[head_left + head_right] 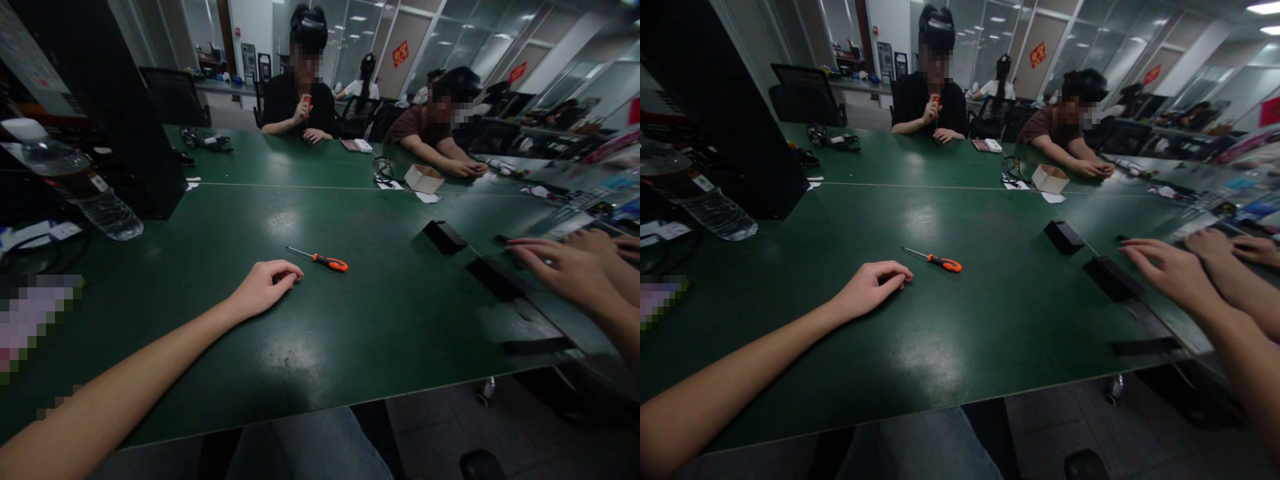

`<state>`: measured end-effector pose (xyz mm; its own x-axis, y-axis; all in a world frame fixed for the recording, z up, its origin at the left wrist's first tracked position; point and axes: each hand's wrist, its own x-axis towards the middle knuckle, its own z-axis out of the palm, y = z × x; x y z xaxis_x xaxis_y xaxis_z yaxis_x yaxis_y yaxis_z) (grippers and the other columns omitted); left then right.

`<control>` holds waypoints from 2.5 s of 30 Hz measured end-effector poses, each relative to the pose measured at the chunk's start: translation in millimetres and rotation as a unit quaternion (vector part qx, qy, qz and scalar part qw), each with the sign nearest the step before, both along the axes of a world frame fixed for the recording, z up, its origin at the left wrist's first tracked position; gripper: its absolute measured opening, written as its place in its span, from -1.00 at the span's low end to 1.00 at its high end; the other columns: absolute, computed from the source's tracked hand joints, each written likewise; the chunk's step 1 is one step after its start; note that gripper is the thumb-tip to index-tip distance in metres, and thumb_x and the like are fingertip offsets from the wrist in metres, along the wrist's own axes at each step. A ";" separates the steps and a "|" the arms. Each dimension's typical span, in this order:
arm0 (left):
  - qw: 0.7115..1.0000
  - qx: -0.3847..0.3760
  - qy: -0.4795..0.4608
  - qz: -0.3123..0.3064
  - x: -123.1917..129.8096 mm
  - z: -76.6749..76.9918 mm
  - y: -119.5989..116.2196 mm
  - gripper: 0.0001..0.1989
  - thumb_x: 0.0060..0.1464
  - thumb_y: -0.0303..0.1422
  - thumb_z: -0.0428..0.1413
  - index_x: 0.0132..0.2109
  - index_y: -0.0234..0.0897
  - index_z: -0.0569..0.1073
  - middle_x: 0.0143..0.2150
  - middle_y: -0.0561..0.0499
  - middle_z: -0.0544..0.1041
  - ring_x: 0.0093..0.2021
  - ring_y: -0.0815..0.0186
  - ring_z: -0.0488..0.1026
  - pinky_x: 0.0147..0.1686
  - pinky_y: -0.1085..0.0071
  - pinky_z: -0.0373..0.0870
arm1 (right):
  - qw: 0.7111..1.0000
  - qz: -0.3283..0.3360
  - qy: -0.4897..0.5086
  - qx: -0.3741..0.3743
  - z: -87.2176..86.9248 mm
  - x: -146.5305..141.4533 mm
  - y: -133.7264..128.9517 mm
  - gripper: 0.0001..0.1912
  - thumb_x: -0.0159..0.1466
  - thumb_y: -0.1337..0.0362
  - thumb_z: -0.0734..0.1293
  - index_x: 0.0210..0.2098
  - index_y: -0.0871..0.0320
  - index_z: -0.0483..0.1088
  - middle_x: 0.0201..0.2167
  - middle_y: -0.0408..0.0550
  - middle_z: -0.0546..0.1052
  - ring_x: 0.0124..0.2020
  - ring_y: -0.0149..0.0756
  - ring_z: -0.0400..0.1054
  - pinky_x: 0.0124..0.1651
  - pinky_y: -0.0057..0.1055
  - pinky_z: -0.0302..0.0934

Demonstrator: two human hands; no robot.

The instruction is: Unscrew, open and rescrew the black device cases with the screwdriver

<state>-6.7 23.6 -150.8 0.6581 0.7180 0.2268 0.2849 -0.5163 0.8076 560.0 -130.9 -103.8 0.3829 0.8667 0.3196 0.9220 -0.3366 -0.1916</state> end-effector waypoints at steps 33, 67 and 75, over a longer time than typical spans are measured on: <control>1.000 -0.019 -0.007 0.009 -1.6 0.7 -3.5 -0.80 0.27 -0.39 0.09 -0.16 -0.28 0.62 -0.25 -0.04 0.65 -0.32 0.30 0.56 -0.27 0.41 0.44 | 0.994 -0.036 0.018 -0.099 -28.5 -60.0 115.9 -0.71 0.17 -0.01 0.37 -0.39 0.05 0.27 -0.42 0.17 0.54 -0.45 -0.05 0.40 -0.40 -0.22 0.19; 0.998 0.060 0.035 0.001 -4.0 2.5 -11.9 -0.67 0.18 -0.31 0.23 0.09 -0.23 0.55 0.07 -0.09 0.62 0.05 0.14 0.56 0.12 0.23 0.46 | 0.816 0.560 0.138 0.030 -55.8 -302.8 107.5 -0.69 0.45 0.16 0.28 0.13 0.12 0.36 0.08 0.09 0.52 0.15 -0.17 0.36 0.22 -0.12 0.26; 0.987 0.133 0.081 -0.042 -5.2 5.6 -12.8 -0.65 0.35 -0.29 0.07 0.22 -0.12 0.51 0.16 -0.08 0.56 0.11 0.17 0.53 0.14 0.23 0.46 | 0.895 0.425 0.134 0.002 -64.9 -295.0 123.8 -0.73 0.38 0.23 0.34 0.04 0.16 0.46 -0.01 0.10 0.52 -0.01 -0.12 0.38 0.08 -0.12 0.31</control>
